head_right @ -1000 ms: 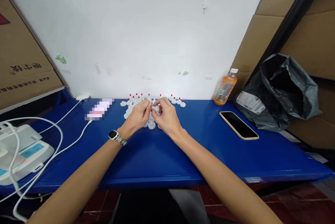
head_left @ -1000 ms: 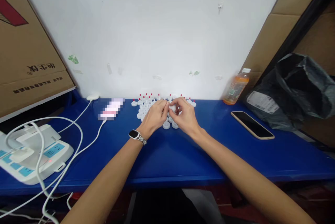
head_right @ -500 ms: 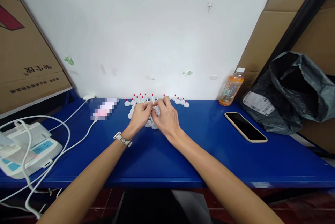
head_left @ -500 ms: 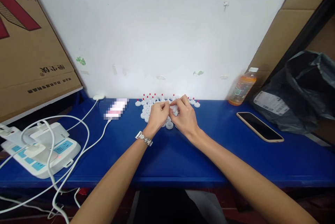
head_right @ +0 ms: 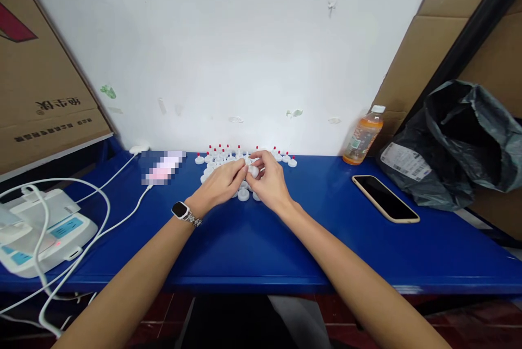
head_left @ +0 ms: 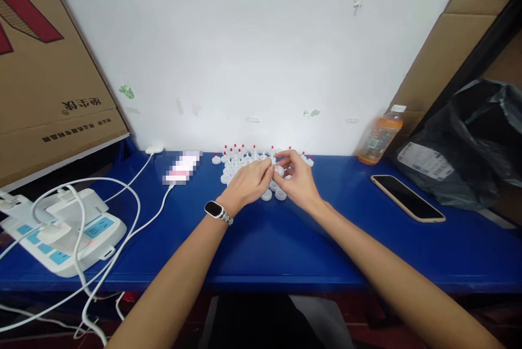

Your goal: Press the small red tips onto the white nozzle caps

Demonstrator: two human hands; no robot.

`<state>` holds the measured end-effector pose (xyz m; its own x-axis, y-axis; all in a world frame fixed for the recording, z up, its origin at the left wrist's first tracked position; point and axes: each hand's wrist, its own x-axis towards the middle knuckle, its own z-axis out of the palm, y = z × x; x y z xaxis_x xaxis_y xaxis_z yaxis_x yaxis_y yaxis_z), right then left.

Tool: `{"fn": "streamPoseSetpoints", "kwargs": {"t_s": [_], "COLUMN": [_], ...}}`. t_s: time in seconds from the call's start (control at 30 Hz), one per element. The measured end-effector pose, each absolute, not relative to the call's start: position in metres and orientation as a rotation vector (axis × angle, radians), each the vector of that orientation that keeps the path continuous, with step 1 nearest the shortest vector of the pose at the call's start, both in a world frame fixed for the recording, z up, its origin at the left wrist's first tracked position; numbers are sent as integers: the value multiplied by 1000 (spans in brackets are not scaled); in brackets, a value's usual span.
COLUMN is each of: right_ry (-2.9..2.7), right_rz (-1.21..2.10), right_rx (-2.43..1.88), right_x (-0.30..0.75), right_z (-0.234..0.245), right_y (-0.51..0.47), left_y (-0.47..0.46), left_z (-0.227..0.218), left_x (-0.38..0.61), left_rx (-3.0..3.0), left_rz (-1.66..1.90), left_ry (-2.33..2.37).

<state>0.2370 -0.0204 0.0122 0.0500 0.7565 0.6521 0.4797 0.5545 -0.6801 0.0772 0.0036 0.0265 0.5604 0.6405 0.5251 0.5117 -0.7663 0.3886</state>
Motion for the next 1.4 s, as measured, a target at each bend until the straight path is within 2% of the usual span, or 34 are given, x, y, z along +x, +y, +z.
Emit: {"fn": "streamPoseSetpoints", "kwargs": {"t_s": [0.1, 0.2, 0.23, 0.43, 0.57, 0.7, 0.83, 0.97, 1.13, 1.27, 1.4], "right_ry": [-1641, -1619, -1604, -1552, -1570, -1576, -1660, -1749, -1841, -2005, -2091], "right_rz": [183, 47, 47, 225, 240, 175, 304, 320, 385, 506, 459], "right_rx": [-1072, -1121, -1134, -1202, -1236, -1299, -1372, -1427, -1410, -1345, -1368], "right_x": [241, 247, 248, 247, 254, 266, 275, 278, 282, 283, 284], "right_z": [13, 13, 13, 13, 13, 17, 22, 24, 26, 22, 18], "right_y": [-20, -18, -18, -16, -13, -10, -10, -11, -12, -11, -11], "left_y": [9, 17, 21, 38, 41, 39, 29, 13, 6, 10, 17], "left_z": [27, 31, 32, 25, 21, 24, 22, 15, 13, 18, 19], "left_x": [78, 68, 63, 39, 39, 41, 55, 80, 89, 78, 72], "left_rx": [2398, 2056, 2044, 2587, 2639, 2600, 2633, 2731, 2816, 2760, 2736], "left_rz": [1185, 1531, 1547, 1083, 911, 926, 968, 849, 652, 608, 599], "left_ry": [920, 1055, 1078, 1328, 1456, 1423, 1115, 889, 870, 916, 966]}}
